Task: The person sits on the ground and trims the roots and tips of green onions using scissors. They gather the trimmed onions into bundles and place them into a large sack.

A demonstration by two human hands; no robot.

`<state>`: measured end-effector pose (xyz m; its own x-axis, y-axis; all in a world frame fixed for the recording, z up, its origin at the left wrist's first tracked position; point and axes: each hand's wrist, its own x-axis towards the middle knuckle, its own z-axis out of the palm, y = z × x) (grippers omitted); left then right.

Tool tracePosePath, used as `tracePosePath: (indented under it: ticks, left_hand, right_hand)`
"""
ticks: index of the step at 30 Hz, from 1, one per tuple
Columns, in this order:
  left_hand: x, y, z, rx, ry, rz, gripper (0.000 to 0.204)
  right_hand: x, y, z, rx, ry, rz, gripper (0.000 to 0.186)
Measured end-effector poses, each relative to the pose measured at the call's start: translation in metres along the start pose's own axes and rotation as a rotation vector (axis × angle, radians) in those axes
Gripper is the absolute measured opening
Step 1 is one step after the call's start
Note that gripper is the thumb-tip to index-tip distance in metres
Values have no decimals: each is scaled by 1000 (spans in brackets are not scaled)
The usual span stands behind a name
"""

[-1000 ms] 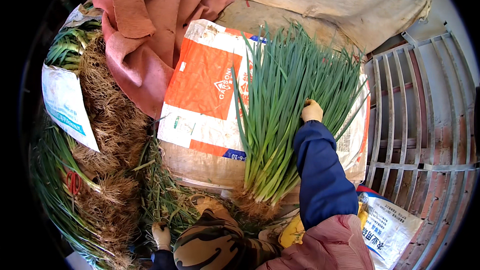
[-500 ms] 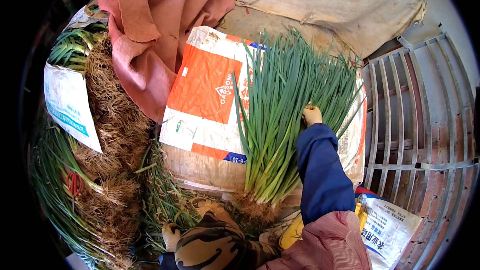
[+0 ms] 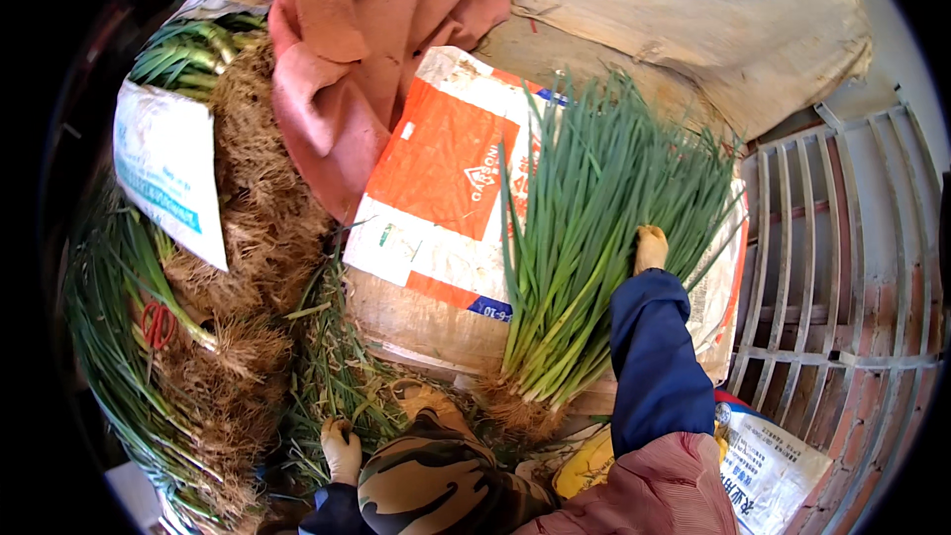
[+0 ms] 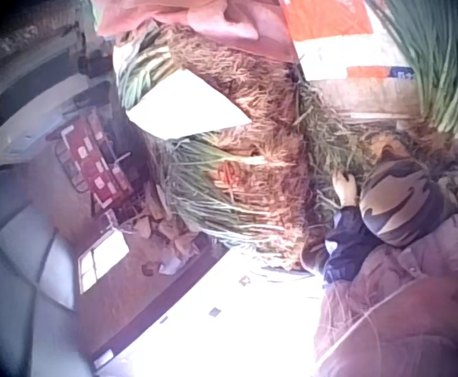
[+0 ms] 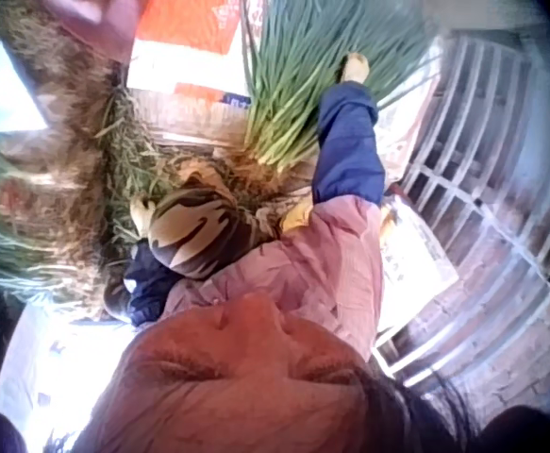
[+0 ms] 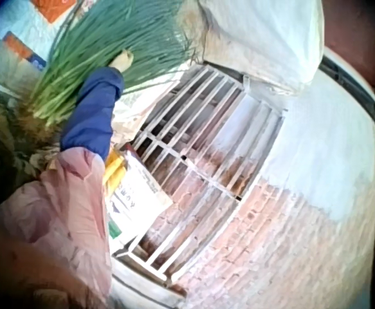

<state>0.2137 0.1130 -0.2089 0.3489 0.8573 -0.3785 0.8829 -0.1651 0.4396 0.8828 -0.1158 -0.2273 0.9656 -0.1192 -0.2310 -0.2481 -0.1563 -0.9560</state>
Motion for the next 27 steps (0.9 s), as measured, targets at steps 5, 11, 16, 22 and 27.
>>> tracePosePath:
  ticks: [5, 11, 16, 22, 27]
  left_hand:
    - [-6, 3, -5, 62, 109, 90, 31]
    - [-11, 22, -7, 37, 130, 114, 37]
    - [14, 53, 10, -100, 40, 203, 35]
    - [33, 99, -16, -186, -175, 256, 36]
    - [47, 90, -10, -223, -281, 128, 34]
  right_hand:
    - [-23, -36, -2, -144, -140, -81, 7]
    - [-214, -175, 48, -210, -987, -153, 6]
    - [-298, -74, 102, -1013, -1617, -890, 26]
    - [-256, 27, 210, -889, -674, -998, 55]
    - [-231, 7, 260, -680, -1028, -206, 47]
